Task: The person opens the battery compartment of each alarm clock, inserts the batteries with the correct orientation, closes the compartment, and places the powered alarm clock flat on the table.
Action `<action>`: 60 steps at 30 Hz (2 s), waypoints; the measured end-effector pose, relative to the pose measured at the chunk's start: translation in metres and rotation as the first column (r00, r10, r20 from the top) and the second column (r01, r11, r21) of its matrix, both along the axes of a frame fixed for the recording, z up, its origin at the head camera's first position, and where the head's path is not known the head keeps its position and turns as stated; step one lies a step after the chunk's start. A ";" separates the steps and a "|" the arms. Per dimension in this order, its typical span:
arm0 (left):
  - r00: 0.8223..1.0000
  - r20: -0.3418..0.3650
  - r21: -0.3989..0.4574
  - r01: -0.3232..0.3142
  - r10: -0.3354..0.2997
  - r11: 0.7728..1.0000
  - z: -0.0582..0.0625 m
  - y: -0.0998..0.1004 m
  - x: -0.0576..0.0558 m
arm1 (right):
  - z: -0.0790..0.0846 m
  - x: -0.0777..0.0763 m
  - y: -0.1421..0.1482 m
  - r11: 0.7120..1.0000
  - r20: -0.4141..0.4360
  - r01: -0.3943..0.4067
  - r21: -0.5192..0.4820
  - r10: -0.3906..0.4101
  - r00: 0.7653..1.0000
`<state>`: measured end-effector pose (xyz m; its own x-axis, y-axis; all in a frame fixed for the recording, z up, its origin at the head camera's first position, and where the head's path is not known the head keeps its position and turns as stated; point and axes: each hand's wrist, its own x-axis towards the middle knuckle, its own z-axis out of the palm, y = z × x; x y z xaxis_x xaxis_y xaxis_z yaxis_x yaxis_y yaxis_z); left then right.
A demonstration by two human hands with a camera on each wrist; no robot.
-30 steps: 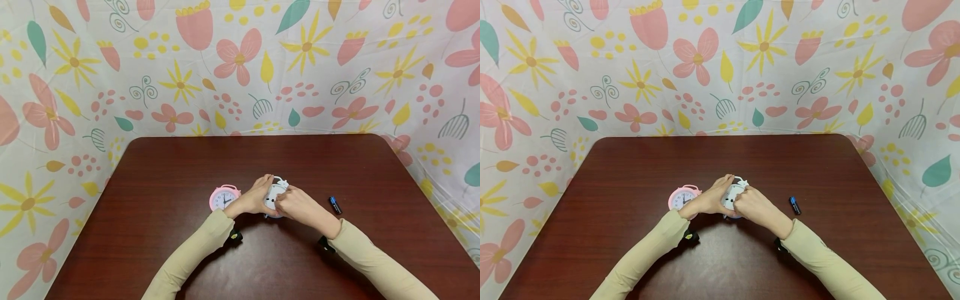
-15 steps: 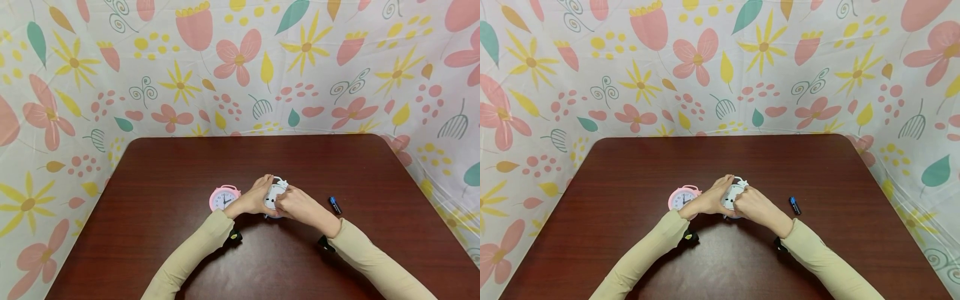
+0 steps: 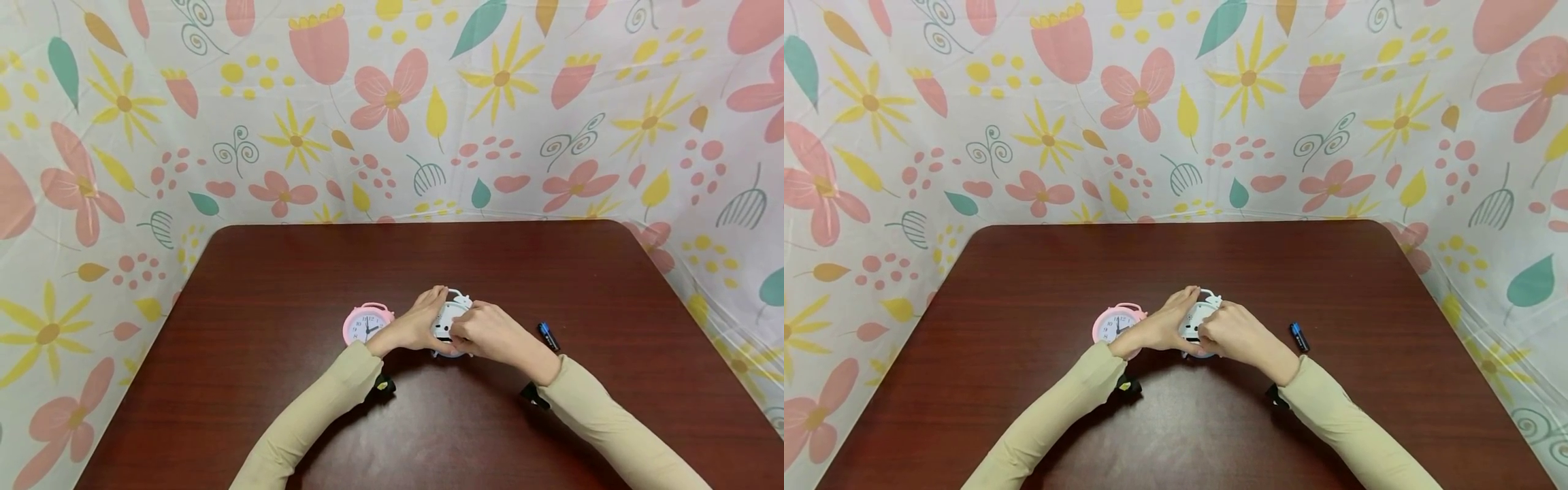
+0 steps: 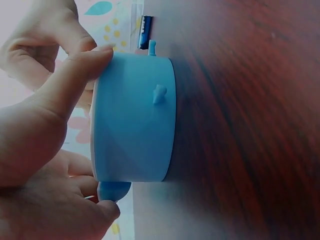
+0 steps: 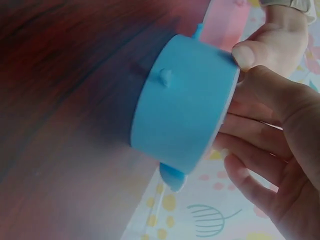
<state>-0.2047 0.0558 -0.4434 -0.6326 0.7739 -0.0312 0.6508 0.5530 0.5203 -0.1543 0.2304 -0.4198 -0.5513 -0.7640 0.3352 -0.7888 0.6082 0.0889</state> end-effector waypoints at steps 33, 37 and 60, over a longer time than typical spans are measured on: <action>1.000 0.025 -0.032 0.002 -0.001 0.999 0.000 0.000 0.000 | -0.006 -0.001 0.008 0.984 0.028 -0.033 -0.176 0.039 0.999; 1.000 0.021 -0.036 0.004 -0.004 0.999 0.000 0.000 0.000 | -0.004 -0.001 0.010 0.978 0.043 -0.009 -0.209 0.019 0.999; 1.000 0.015 -0.026 -0.008 0.009 1.000 -0.002 -0.001 0.000 | -0.004 -0.010 0.037 0.884 0.181 0.331 -0.330 -0.285 0.941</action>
<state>-0.2046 0.0552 -0.4459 -0.6385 0.7672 -0.0608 0.6382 0.5719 0.5154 -0.1646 0.2674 -0.4233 -0.7940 -0.3944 0.4626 -0.5471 0.7953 -0.2610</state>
